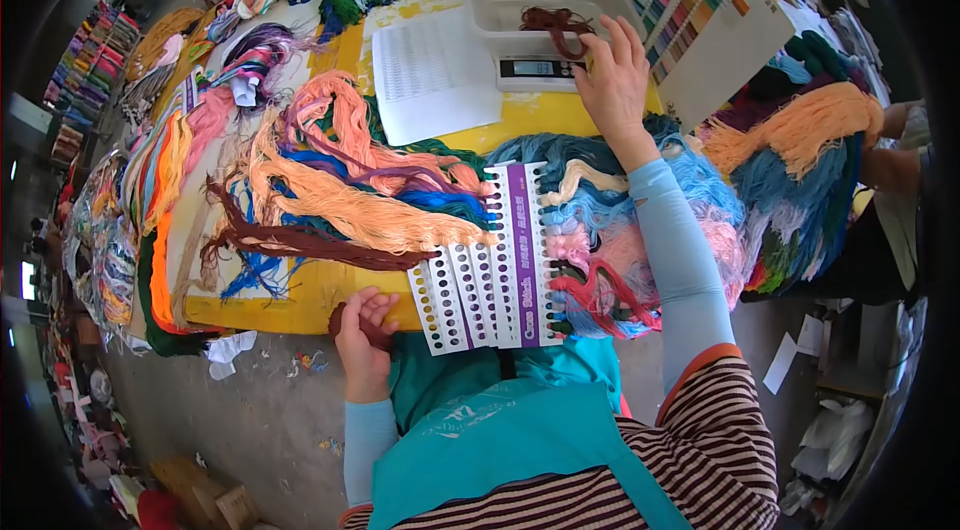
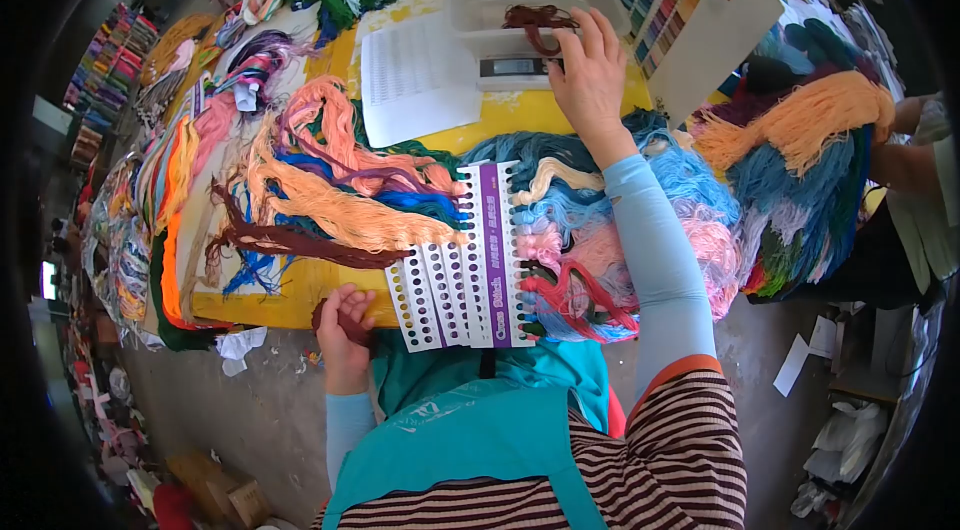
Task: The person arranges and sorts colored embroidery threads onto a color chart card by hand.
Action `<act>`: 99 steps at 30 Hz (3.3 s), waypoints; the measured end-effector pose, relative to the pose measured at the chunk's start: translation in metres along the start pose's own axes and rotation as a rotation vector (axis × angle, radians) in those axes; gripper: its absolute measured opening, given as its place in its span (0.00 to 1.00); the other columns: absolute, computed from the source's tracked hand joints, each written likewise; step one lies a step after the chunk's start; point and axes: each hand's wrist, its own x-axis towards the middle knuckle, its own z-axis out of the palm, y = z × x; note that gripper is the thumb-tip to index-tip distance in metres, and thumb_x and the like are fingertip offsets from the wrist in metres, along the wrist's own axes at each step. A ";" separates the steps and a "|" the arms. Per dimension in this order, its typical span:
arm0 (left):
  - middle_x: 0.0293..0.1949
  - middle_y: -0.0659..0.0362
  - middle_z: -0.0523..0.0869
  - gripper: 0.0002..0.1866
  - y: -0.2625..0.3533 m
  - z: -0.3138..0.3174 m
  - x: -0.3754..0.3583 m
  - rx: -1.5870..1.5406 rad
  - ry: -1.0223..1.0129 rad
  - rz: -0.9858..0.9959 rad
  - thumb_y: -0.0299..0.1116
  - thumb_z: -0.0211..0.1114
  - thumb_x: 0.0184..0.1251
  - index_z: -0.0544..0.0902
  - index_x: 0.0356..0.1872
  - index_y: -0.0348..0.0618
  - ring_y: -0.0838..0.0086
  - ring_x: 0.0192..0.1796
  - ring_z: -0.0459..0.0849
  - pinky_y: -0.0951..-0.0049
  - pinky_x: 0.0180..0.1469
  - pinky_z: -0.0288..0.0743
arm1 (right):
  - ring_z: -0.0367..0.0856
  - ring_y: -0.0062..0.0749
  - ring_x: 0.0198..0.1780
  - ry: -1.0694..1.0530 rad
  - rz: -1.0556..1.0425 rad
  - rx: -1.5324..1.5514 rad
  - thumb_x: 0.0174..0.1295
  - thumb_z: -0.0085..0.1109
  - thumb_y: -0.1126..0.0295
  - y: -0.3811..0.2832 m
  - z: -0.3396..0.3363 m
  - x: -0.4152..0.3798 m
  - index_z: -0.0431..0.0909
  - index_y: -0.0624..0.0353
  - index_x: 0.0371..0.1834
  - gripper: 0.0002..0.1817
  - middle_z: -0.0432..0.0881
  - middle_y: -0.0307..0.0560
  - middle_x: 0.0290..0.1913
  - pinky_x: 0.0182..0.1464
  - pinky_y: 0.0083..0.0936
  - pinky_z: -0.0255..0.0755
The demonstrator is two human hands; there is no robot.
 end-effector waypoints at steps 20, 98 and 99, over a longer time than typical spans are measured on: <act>0.36 0.62 0.84 0.16 0.007 0.010 -0.004 0.029 0.101 -0.049 0.44 0.54 0.74 0.80 0.46 0.41 0.69 0.44 0.87 0.76 0.35 0.74 | 0.64 0.49 0.70 0.033 -0.039 0.003 0.47 0.66 0.75 0.010 0.025 -0.004 0.79 0.53 0.36 0.12 0.73 0.47 0.63 0.63 0.49 0.63; 0.37 0.60 0.84 0.11 -0.007 0.104 -0.049 -0.064 -0.694 -0.006 0.32 0.64 0.71 0.82 0.48 0.36 0.78 0.37 0.81 0.75 0.37 0.76 | 0.78 0.17 0.28 -0.567 1.199 1.691 0.70 0.59 0.70 -0.193 -0.138 -0.136 0.80 0.59 0.41 0.05 0.84 0.39 0.33 0.29 0.15 0.73; 0.37 0.60 0.84 0.11 -0.007 0.105 -0.050 -0.064 -0.694 -0.005 0.32 0.64 0.71 0.82 0.48 0.36 0.78 0.37 0.81 0.75 0.37 0.76 | 0.79 0.17 0.28 -0.560 1.170 1.699 0.69 0.59 0.70 -0.192 -0.137 -0.137 0.80 0.59 0.40 0.04 0.84 0.38 0.32 0.30 0.15 0.73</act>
